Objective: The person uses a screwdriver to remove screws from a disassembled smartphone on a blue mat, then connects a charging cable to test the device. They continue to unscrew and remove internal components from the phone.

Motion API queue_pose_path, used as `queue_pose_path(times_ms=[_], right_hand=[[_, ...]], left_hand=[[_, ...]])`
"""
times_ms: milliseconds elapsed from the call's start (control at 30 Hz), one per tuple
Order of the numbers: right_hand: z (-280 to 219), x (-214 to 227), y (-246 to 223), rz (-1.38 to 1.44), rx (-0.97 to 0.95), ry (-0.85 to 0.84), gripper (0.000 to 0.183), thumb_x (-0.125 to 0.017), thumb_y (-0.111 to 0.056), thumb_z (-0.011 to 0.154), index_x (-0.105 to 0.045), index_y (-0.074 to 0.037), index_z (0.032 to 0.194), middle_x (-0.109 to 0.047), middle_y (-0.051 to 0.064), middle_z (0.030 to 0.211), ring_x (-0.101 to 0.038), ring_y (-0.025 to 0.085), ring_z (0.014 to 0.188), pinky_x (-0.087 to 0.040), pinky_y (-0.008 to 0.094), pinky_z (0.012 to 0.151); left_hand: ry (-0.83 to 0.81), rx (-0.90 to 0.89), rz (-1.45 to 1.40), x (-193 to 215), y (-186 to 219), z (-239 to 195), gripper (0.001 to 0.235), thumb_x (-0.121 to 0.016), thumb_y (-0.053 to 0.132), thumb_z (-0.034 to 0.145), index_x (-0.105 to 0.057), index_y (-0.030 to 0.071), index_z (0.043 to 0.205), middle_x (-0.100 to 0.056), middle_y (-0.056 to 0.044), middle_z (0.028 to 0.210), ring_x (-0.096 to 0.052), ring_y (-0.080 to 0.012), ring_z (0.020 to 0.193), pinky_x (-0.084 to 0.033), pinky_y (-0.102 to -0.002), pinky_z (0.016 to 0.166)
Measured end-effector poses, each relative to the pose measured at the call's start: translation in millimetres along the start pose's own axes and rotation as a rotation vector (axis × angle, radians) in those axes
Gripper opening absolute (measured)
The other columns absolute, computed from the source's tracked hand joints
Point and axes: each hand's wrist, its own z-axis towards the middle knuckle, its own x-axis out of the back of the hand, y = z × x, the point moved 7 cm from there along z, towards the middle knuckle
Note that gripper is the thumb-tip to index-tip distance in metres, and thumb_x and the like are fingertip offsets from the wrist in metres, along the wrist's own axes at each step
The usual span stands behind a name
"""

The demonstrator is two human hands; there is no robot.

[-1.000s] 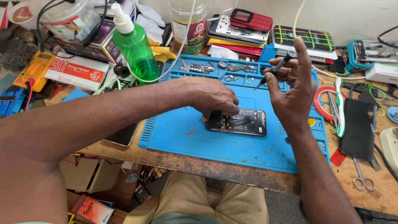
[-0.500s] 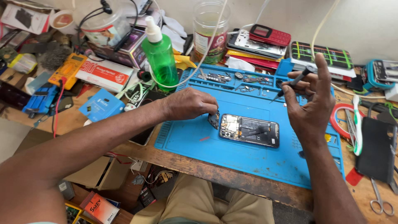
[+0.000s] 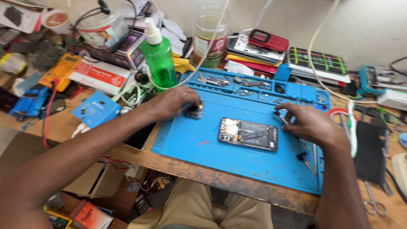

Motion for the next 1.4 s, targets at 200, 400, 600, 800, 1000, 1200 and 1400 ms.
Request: queue_pose_path(times_ms=[200,400,600,800,1000,1200,1400], right_hand=[[-14,2,-38,-0.081,0.171,0.104,0.074,-0.088,-0.035,0.073,-0.060,-0.026,0.141,-0.067,0.007,0.128,-0.063,0.028,0.118,-0.048,0.045,0.100],[-28,-17,-87,-0.094,0.344,-0.016,0.102,-0.093,-0.035,0.057,-0.052,-0.023,0.150,-0.064,0.007,0.126,-0.060,0.029,0.119,-0.048,0.041,0.103],[-23,-19,-87,0.016,0.279,-0.009,0.109,-0.092,-0.031,0.057,-0.045,-0.020,0.154,-0.065,0.012,0.120,-0.063,0.030,0.112,-0.052,0.041,0.101],[-21,-1,-78,0.270,0.411,0.300,0.104,-0.092,-0.029,0.056,-0.048,-0.013,0.150,-0.068,0.014,0.108,-0.064,0.031,0.105,-0.053,0.044,0.091],[-18,1,-78,0.382,0.225,0.576,0.092,-0.092,-0.028,0.061,-0.055,-0.011,0.143,-0.068,0.013,0.102,-0.066,0.026,0.091,-0.057,0.039,0.075],[-33,26,-71,0.428,0.436,0.807,0.066,-0.084,-0.014,0.079,-0.057,-0.008,0.139,-0.069,0.011,0.108,-0.069,0.023,0.093,-0.057,0.038,0.081],[-34,18,-79,0.239,0.606,0.807,0.052,-0.072,-0.001,0.090,-0.058,-0.013,0.138,-0.070,0.007,0.099,-0.069,0.025,0.096,-0.055,0.041,0.087]], left_hand=[[0.099,0.009,-0.010,12,33,-6,0.047,-0.058,-0.016,0.070,-0.074,0.006,0.108,-0.072,-0.009,0.122,-0.064,-0.0286,0.121,-0.051,-0.039,0.105],[0.395,0.347,-0.617,-4,68,-22,0.043,-0.062,-0.008,0.085,-0.065,0.007,0.126,-0.067,-0.008,0.130,-0.063,-0.0209,0.125,-0.051,-0.036,0.108],[0.726,0.530,-1.257,-42,74,-24,0.055,-0.065,0.007,0.092,-0.045,0.002,0.143,-0.054,-0.016,0.143,-0.049,-0.0237,0.137,-0.039,-0.038,0.117],[0.982,0.600,-1.432,-68,73,-12,0.072,-0.062,0.015,0.094,-0.025,0.013,0.155,-0.040,-0.007,0.151,-0.039,-0.0178,0.135,-0.031,-0.036,0.114],[0.680,0.485,-1.754,-104,90,63,0.054,-0.057,0.008,0.095,-0.038,0.012,0.145,-0.057,-0.007,0.130,-0.058,-0.0156,0.117,-0.052,-0.037,0.097],[0.565,0.391,-1.741,-115,65,90,0.039,-0.054,0.004,0.099,-0.045,0.006,0.137,-0.065,-0.006,0.120,-0.066,-0.0126,0.103,-0.058,-0.033,0.089],[0.359,0.459,-1.725,-135,72,83,0.042,-0.054,0.008,0.101,-0.041,0.009,0.141,-0.062,-0.004,0.122,-0.063,-0.0110,0.108,-0.057,-0.034,0.092]])
